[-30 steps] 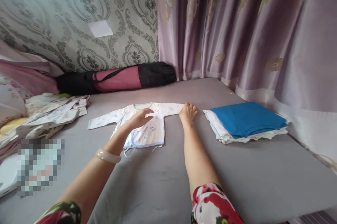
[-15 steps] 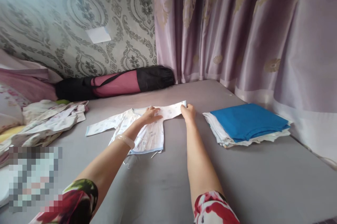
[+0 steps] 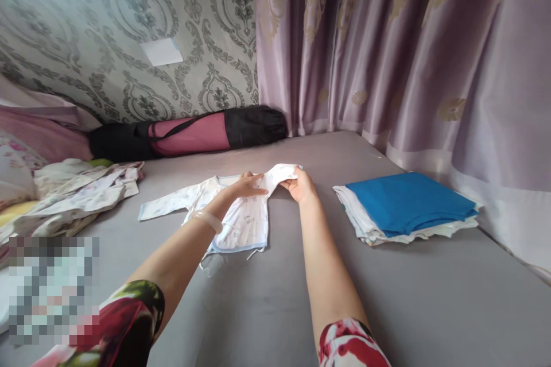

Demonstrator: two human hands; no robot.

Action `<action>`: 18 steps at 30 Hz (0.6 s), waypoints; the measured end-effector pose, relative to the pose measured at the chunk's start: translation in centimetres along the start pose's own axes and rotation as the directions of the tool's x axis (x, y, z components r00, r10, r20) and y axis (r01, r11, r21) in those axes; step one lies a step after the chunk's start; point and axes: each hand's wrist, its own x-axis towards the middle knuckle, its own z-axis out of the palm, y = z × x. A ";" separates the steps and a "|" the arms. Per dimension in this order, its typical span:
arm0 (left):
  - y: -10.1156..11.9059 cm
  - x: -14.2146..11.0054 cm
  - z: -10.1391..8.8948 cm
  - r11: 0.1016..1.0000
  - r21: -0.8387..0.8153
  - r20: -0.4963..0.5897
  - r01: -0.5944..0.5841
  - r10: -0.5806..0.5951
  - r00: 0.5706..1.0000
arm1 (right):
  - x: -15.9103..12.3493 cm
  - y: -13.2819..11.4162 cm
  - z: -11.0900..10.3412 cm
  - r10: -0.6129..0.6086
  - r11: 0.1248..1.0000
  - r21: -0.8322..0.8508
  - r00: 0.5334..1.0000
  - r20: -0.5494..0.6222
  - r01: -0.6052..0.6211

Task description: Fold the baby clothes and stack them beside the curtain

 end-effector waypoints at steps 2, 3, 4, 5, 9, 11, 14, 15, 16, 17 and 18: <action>-0.3 0.7 0.0 1.000 0.000 0.032 0.002 -0.002 0.999 | -0.1 0.5 0.5 0.007 0.999 0.035 1.000 0.020 -0.008; -0.4 1.1 0.0 1.000 0.002 0.048 0.003 -0.003 0.999 | -0.1 0.7 0.8 0.013 0.999 0.049 1.000 0.029 -0.014; -0.6 1.5 0.0 1.000 0.004 0.064 0.001 -0.002 0.998 | -0.1 1.1 1.1 0.020 0.998 0.060 0.999 0.037 -0.022; -0.8 1.8 0.1 1.000 0.007 0.076 -0.005 0.004 0.997 | -0.2 1.4 1.4 0.028 0.997 0.069 0.999 0.043 -0.031; -1.1 2.4 0.2 0.999 -0.004 0.044 -0.049 0.049 0.998 | -0.5 2.5 2.7 0.053 0.995 0.083 0.998 0.038 -0.056; -1.2 1.9 0.3 0.995 -0.030 -0.014 -0.090 0.090 0.996 | -0.5 3.0 3.1 0.056 0.995 0.086 0.998 0.032 -0.059; -1.4 0.4 0.4 0.968 -0.227 -0.123 -0.103 0.076 0.990 | -0.4 3.9 3.8 0.037 0.996 0.078 0.999 0.026 -0.039; -1.6 -0.4 0.4 0.936 -0.344 -0.156 -0.074 0.021 0.988 | -0.3 4.3 4.0 0.017 0.997 0.069 1.000 0.015 -0.018; -1.8 -1.2 0.5 0.880 -0.473 -0.179 -0.040 -0.052 0.983 | -0.3 4.9 4.3 -0.007 0.999 0.052 1.000 0.011 0.006; -1.9 -2.1 0.6 0.799 -0.601 -0.188 -0.013 -0.125 0.974 | -0.3 5.4 4.6 -0.030 0.999 0.023 0.999 0.030 0.030; -2.1 -3.0 0.7 0.697 -0.717 -0.186 -0.003 -0.187 0.965 | -0.3 6.1 4.8 -0.047 0.999 -0.024 0.996 0.081 0.049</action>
